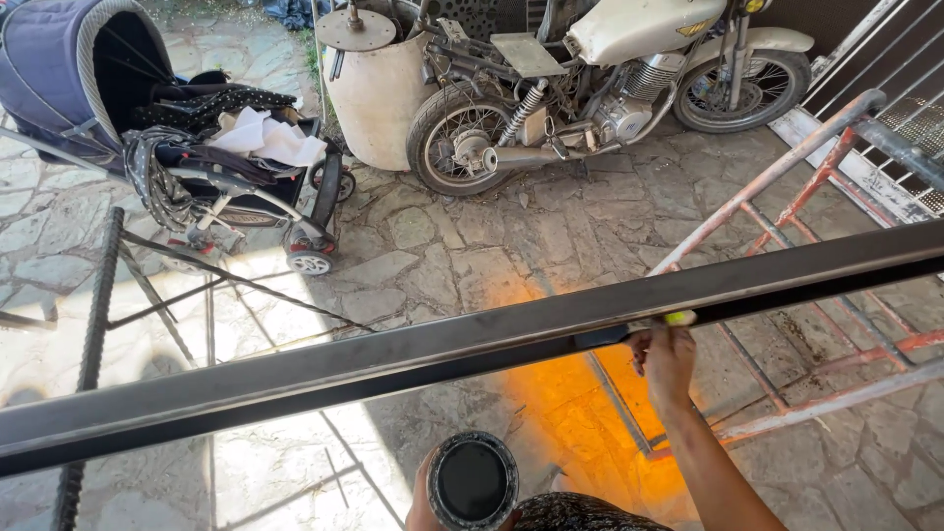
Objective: Painting a long metal beam with black paint using a brush and a small paint can.
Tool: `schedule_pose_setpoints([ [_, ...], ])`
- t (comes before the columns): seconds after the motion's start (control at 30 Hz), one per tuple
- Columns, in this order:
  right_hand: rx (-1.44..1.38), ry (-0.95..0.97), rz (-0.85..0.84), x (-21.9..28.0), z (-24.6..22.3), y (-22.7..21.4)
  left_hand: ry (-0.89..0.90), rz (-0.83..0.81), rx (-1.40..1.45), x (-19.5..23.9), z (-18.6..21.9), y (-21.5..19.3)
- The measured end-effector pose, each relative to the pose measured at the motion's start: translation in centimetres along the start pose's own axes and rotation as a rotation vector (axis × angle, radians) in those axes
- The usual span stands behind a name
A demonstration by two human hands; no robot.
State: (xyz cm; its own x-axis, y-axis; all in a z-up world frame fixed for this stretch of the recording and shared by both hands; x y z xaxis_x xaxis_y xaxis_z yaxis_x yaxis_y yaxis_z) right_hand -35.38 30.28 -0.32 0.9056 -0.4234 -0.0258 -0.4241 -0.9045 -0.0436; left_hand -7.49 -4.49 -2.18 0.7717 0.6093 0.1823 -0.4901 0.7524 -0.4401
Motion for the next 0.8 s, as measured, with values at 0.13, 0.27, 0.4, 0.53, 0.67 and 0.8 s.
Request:
schedule_pose_setpoints([
  [0.13, -0.368, 0.387, 0.254, -0.5, 5.4, -5.8, -0.091, 0.071, -0.017, 0.7, 11.3, 2.0],
  [0.27, -0.390, 0.403, 0.213, 2.2, 2.4, -7.9, -0.156, -0.040, -0.035, 0.5, 8.3, 6.7],
  [0.4, -0.365, 0.177, 0.156, 2.8, -4.2, -9.0, 0.085, -0.023, -0.060, 0.8, 10.6, 9.8],
  [0.53, -0.318, -0.040, -0.036, 3.3, -8.6, -9.3, 0.269, -0.054, -0.006, 1.6, 12.3, 13.6],
  [0.67, -0.262, -0.250, -0.365, 3.6, -9.2, -8.5, 0.268, -0.073, 0.031, 3.0, 13.9, 15.9],
  [0.8, -0.045, -0.362, -0.637, 4.7, -9.9, -6.2, 0.258, -0.045, -0.011, 4.2, 13.9, 17.8],
])
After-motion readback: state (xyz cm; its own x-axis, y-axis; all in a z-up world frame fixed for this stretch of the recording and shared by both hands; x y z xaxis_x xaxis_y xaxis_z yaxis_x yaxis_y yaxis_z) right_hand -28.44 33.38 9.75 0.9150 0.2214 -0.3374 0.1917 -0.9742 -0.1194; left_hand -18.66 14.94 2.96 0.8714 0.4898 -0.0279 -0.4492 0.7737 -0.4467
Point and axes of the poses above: each hand's wrist, its own x-axis away from the middle knuckle, its own y-axis out of the palm, z = x × y, the point moved 9 cm from there along -x, towards the middle knuckle, and after that the axes turned 8 degrees about z, right-handed, at the moved point
